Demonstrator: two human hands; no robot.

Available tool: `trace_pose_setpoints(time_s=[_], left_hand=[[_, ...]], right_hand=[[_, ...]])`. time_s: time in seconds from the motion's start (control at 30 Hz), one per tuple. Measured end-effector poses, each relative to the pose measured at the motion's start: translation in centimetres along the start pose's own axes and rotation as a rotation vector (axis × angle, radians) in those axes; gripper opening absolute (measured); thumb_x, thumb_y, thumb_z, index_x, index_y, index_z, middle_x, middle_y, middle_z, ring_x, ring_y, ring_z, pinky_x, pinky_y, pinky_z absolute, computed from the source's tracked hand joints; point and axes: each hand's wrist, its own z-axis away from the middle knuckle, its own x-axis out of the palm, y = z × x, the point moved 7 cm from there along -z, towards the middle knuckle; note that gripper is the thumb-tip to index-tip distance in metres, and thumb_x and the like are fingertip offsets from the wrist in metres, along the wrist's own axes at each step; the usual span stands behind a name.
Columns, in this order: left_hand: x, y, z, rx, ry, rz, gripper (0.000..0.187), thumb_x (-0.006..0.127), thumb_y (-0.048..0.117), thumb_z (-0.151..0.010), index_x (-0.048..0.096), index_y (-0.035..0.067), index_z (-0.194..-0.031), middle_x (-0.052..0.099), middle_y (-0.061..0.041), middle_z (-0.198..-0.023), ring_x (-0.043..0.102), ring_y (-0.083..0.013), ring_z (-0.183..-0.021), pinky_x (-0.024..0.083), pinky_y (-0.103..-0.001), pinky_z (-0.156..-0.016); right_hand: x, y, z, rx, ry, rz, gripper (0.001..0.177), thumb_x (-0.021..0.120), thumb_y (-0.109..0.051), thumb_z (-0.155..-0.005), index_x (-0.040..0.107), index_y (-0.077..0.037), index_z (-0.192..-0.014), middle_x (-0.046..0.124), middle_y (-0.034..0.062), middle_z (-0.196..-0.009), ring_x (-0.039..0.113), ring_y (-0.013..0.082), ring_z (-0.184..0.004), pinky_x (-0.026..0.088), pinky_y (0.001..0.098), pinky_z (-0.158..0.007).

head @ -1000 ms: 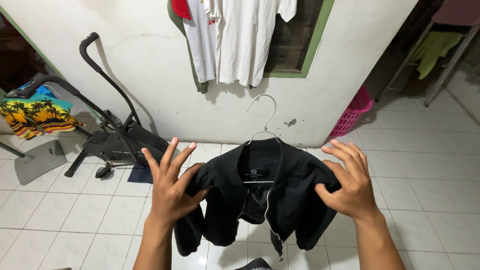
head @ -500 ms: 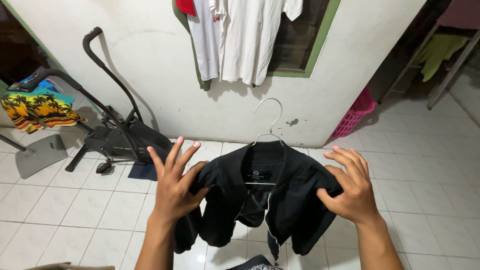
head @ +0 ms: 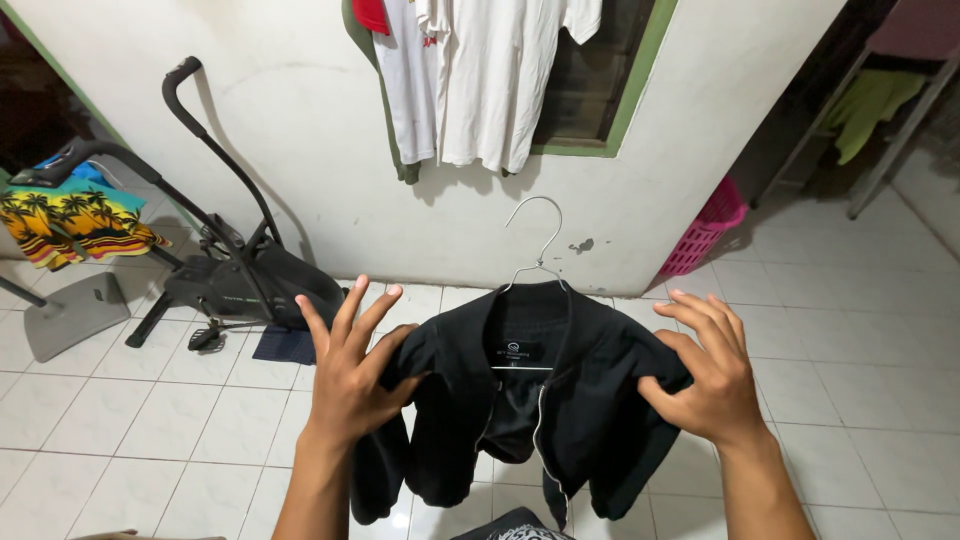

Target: The person picks a black jacket from a pile of clothes, places it on a hanger, and hangs it on a wall-mounted rack. They smooth the shoulders and sleeves, then zip the jacket closed.

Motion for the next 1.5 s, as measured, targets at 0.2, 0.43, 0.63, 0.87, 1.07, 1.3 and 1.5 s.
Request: trace_pose_setpoints(time_s=[0.2,0.43,0.63,0.87,1.07,1.3,1.5], left_hand=[[-0.3,0.1,-0.1,0.003,-0.020,-0.008,0.055,0.088,0.022,-0.056,0.074,0.013,-0.109,0.053,-0.005,-0.151,0.033,-0.0347,-0.152,-0.005,-0.084,-0.118],[-0.7,-0.2,-0.3,0.001,-0.001,-0.014,0.057,0.088,0.021,-0.053,0.074,0.014,-0.108,0.054,-0.006,-0.150,0.035,-0.0348,-0.151,-0.003,-0.084,-0.118],[-0.6,-0.4,0.3,0.022,0.028,-0.060,0.056,0.090,0.029,-0.053,0.076,0.013,-0.105,0.058,-0.004,-0.146,0.036,-0.0338,-0.149,-0.006,-0.086,-0.116],[-0.5,-0.5,0.4,0.017,0.035,-0.083,0.051,0.092,0.036,-0.055,0.076,0.014,-0.099,0.059,-0.003,-0.144,0.038,-0.0345,-0.149,-0.007,-0.088,-0.114],[-0.3,-0.9,0.6,-0.013,0.036,-0.084,0.052,0.092,0.035,-0.056,0.077,0.016,-0.102,0.058,-0.002,-0.145,0.037,-0.0341,-0.150,-0.008,-0.087,-0.115],[-0.1,-0.8,0.3,-0.017,0.022,-0.066,0.054,0.091,0.029,-0.056,0.076,0.014,-0.106,0.057,-0.004,-0.146,0.034,-0.0349,-0.151,-0.009,-0.086,-0.115],[0.2,-1.0,0.5,-0.027,0.008,-0.048,0.056,0.091,0.031,-0.056,0.075,0.015,-0.107,0.056,-0.003,-0.148,0.032,-0.0345,-0.152,-0.009,-0.087,-0.115]], right_hand=[[0.0,-0.1,0.1,-0.019,0.003,0.012,0.027,0.074,-0.006,-0.059,0.067,-0.005,-0.085,0.068,0.0092,-0.124,0.060,0.0309,-0.130,0.038,0.0561,-0.124],[-0.1,0.0,0.0,-0.023,0.035,0.002,0.028,0.074,-0.008,-0.059,0.067,-0.005,-0.086,0.069,0.0085,-0.121,0.061,0.0310,-0.128,0.039,0.0568,-0.121],[-0.2,-0.1,0.2,-0.037,0.037,0.015,0.030,0.074,-0.005,-0.060,0.068,-0.004,-0.089,0.069,0.0088,-0.119,0.063,0.0310,-0.126,0.040,0.0555,-0.121],[-0.1,0.1,0.3,-0.025,0.044,0.006,0.030,0.075,-0.002,-0.060,0.067,-0.005,-0.088,0.070,0.0082,-0.118,0.063,0.0307,-0.125,0.040,0.0560,-0.122],[-0.1,0.8,0.7,-0.003,0.041,0.028,0.030,0.080,-0.006,-0.056,0.069,-0.006,-0.084,0.071,0.0080,-0.118,0.063,0.0300,-0.125,0.041,0.0574,-0.121],[-0.2,0.3,0.3,0.026,0.026,0.013,0.024,0.080,-0.005,-0.059,0.070,-0.006,-0.081,0.070,0.0083,-0.119,0.061,0.0292,-0.126,0.040,0.0561,-0.123],[0.2,0.4,0.6,0.024,0.013,0.010,0.025,0.080,-0.007,-0.059,0.069,-0.005,-0.082,0.070,0.0084,-0.119,0.062,0.0291,-0.126,0.039,0.0567,-0.123]])
